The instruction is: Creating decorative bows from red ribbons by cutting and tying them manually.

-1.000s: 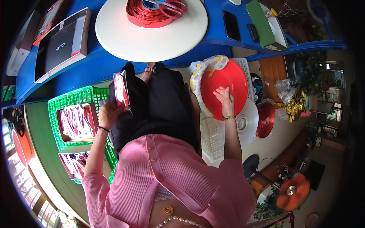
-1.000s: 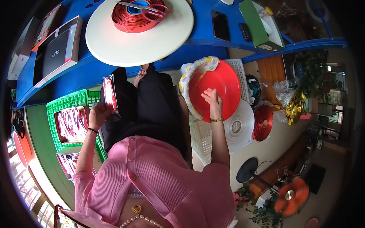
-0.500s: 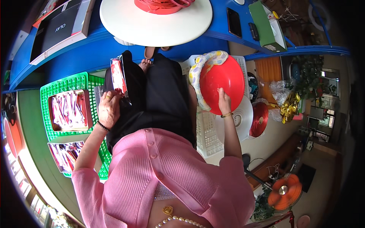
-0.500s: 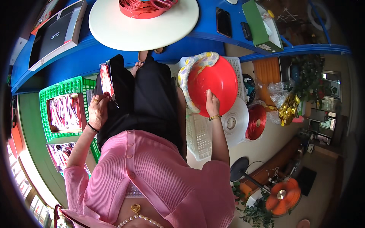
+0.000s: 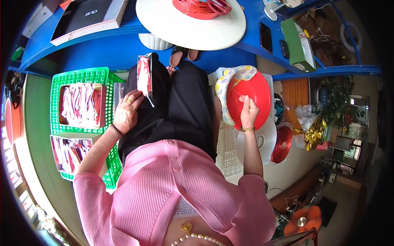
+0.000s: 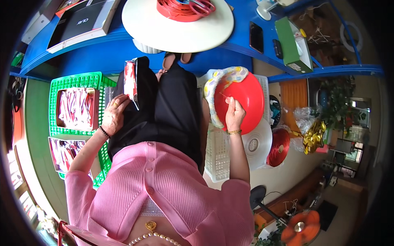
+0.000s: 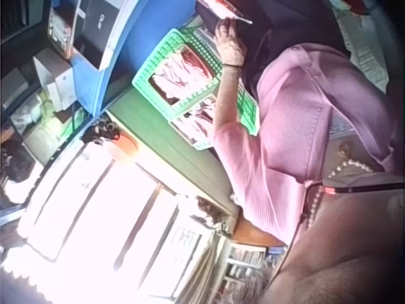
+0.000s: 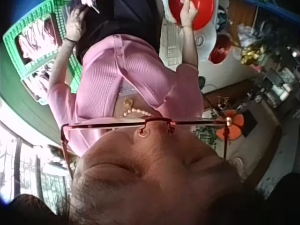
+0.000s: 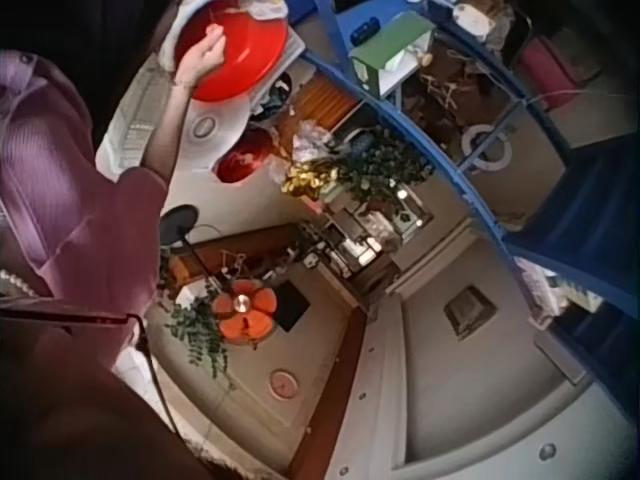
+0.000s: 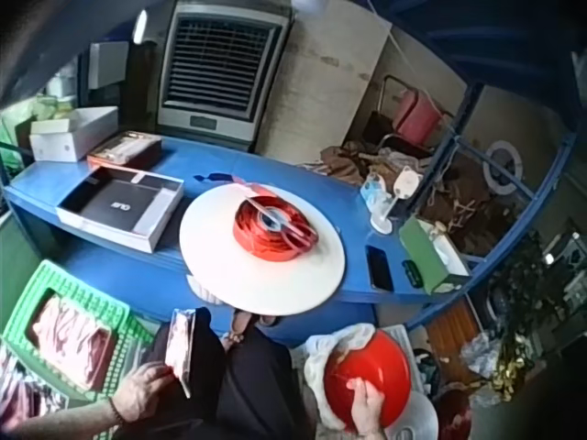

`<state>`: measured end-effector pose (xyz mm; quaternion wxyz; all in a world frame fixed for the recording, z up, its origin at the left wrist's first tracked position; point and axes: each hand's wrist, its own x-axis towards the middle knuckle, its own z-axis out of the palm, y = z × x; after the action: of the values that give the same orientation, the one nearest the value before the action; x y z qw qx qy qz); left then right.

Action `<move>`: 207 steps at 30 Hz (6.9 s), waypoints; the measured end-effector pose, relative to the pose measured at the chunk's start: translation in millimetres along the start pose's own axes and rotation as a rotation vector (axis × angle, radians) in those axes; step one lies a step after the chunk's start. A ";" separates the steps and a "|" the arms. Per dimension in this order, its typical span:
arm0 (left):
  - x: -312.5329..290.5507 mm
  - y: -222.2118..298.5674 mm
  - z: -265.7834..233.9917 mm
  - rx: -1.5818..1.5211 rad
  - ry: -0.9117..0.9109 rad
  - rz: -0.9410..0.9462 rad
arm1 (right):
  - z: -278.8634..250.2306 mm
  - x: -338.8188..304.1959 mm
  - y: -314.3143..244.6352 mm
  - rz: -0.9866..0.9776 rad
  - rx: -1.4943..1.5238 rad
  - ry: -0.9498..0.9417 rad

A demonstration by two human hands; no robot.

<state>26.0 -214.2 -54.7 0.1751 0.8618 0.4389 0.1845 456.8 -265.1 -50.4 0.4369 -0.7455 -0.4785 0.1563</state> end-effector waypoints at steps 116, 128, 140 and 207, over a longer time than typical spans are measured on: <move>451.2 -180.8 -129.2 0.646 0.366 -0.160 | 136.6 282.9 -217.3 -0.551 -0.739 -0.509; 364.9 -148.1 -147.0 0.818 -0.075 -0.133 | 55.1 227.1 -190.7 0.168 0.426 -0.785; -37.0 -31.1 -97.5 0.397 -0.672 -0.539 | 76.9 164.5 -198.4 -0.166 0.312 -0.460; 107.2 -90.2 -59.9 -1.441 -0.148 -0.572 | 189.7 217.0 -213.6 -0.703 -0.474 -0.202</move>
<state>-6.1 -67.9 -26.8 0.7616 0.3989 0.4030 0.3138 317.1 48.7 52.9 0.2313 -0.5979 -0.7662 -0.0442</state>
